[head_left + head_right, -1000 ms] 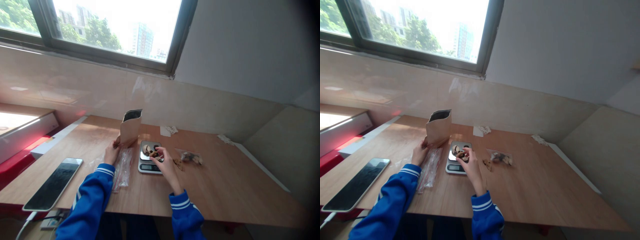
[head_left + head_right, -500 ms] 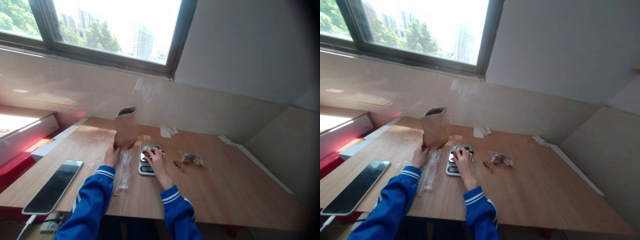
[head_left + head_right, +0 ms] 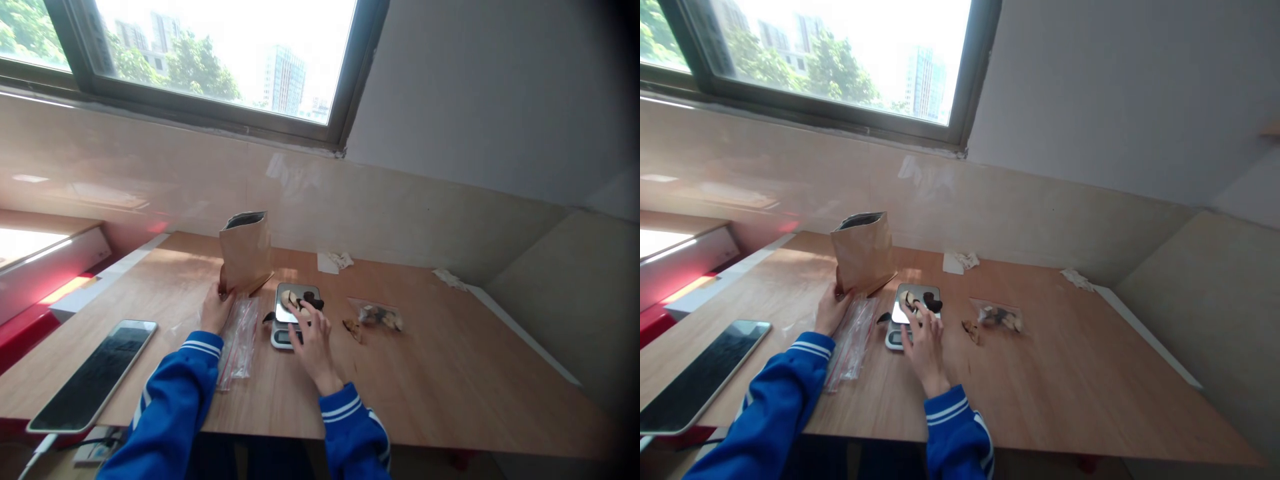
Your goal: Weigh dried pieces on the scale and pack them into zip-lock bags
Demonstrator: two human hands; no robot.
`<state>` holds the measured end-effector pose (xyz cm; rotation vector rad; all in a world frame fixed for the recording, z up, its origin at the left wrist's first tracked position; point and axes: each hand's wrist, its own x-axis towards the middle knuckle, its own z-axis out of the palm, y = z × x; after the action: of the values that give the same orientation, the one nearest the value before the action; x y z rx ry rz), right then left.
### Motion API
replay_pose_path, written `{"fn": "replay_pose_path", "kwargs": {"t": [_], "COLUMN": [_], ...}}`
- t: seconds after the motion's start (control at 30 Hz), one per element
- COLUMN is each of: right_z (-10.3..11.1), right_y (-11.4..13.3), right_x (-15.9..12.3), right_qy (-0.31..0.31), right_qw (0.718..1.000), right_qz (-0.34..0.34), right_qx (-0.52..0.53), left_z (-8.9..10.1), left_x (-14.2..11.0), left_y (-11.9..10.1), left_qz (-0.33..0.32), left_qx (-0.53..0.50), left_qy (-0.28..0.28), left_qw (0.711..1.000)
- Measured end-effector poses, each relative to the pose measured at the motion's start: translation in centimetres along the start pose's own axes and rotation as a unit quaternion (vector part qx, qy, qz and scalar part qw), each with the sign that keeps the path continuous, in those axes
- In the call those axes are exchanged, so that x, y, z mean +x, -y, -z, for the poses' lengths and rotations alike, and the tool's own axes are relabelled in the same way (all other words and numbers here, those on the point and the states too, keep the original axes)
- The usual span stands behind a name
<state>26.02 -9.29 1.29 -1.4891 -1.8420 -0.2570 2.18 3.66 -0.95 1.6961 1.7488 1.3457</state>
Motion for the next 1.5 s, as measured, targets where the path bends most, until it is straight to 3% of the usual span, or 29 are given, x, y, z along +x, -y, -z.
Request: {"fn": "replay_pose_path", "kwargs": {"t": [0.1,0.2,0.4,0.53,0.67,0.83,1.07,1.23,1.5], "right_z": [-0.9,-2.3,-4.1,-3.9,-3.0,-1.6,-1.6,-1.3,0.1], "right_y": [2.0,3.6,4.3,4.2,4.0,2.8,-0.6,-1.8,-3.8], "right_x": [0.5,0.9,2.0,2.3,1.2,-0.1,0.8,0.9,-1.1], "right_qy": [0.057,0.082,0.082,0.07,0.009,-0.083,-0.062,-0.053,-0.149], "right_qw": [0.995,0.991,0.991,0.995,0.999,0.993,0.997,0.997,0.979], "right_qz": [0.078,0.107,0.096,0.07,0.03,-0.029,-0.043,-0.034,-0.131], "right_qx": [-0.004,-0.01,-0.052,-0.025,0.036,0.079,0.035,0.035,0.053], "left_z": [-0.1,-0.1,-0.1,-0.1,-0.1,-0.1,0.0,-0.1,0.1], "left_x": [0.0,0.0,0.0,0.1,0.0,-0.1,-0.1,0.0,-0.5], "left_y": [0.1,0.1,0.0,0.1,0.3,0.0,-0.3,0.0,-1.0], "left_qz": [0.0,0.001,0.0,0.001,-0.001,0.002,0.012,0.014,-0.101], "left_qx": [-0.011,-0.018,-0.017,-0.011,-0.018,-0.012,0.007,0.01,-0.035], "left_qy": [0.004,0.006,0.002,0.003,0.007,0.0,0.004,0.005,-0.11], "left_qw": [1.0,1.0,1.0,1.0,1.0,1.0,1.0,1.0,0.988]}}
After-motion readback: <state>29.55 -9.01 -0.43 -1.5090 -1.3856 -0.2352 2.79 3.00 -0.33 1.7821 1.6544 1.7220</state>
